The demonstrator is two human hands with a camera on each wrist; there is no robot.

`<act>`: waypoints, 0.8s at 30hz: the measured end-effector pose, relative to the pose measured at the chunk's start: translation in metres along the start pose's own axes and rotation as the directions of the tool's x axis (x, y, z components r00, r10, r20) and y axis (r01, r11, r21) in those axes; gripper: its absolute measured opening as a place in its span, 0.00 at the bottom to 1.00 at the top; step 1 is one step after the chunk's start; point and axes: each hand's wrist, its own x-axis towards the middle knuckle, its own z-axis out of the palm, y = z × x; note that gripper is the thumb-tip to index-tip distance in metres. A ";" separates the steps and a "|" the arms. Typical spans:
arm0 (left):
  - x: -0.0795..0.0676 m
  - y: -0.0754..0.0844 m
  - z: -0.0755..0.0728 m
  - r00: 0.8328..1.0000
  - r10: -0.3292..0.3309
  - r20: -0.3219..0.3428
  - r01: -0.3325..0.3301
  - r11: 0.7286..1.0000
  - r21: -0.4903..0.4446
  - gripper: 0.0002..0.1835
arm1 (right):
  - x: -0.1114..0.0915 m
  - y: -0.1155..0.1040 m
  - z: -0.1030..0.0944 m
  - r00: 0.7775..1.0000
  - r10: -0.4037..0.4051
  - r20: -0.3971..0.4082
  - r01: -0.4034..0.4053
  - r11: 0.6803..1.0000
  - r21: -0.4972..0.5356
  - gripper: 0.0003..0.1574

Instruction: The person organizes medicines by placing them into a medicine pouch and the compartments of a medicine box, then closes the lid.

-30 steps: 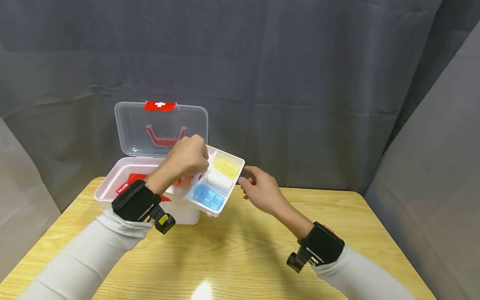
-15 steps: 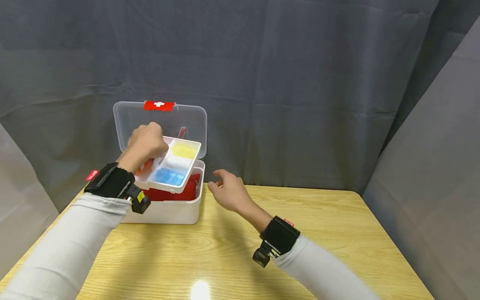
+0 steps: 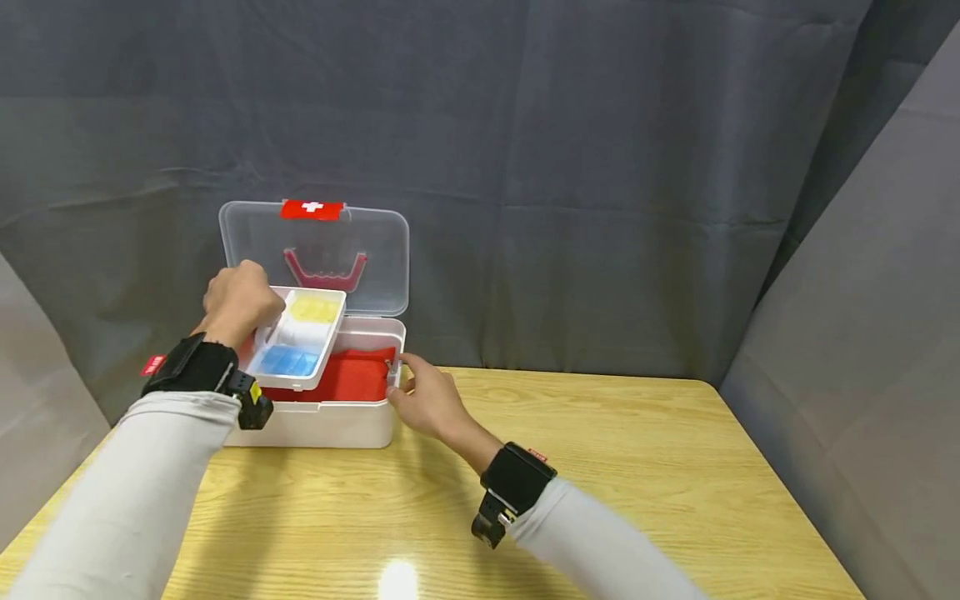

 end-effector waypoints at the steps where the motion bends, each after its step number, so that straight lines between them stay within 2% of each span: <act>1: 0.000 -0.002 0.002 1.000 -0.002 0.001 0.002 1.000 -0.004 0.18 | 0.000 0.000 0.001 1.000 0.001 0.003 -0.001 1.000 0.000 0.34; 11: -0.001 -0.011 0.013 1.000 0.000 0.015 0.000 1.000 0.004 0.15 | -0.001 0.002 0.003 1.000 0.003 0.016 -0.003 1.000 -0.005 0.34; 24: 0.000 -0.010 0.014 0.998 -0.018 0.052 0.016 0.999 0.034 0.17 | -0.002 0.002 0.006 1.000 0.011 0.019 -0.011 1.000 -0.023 0.34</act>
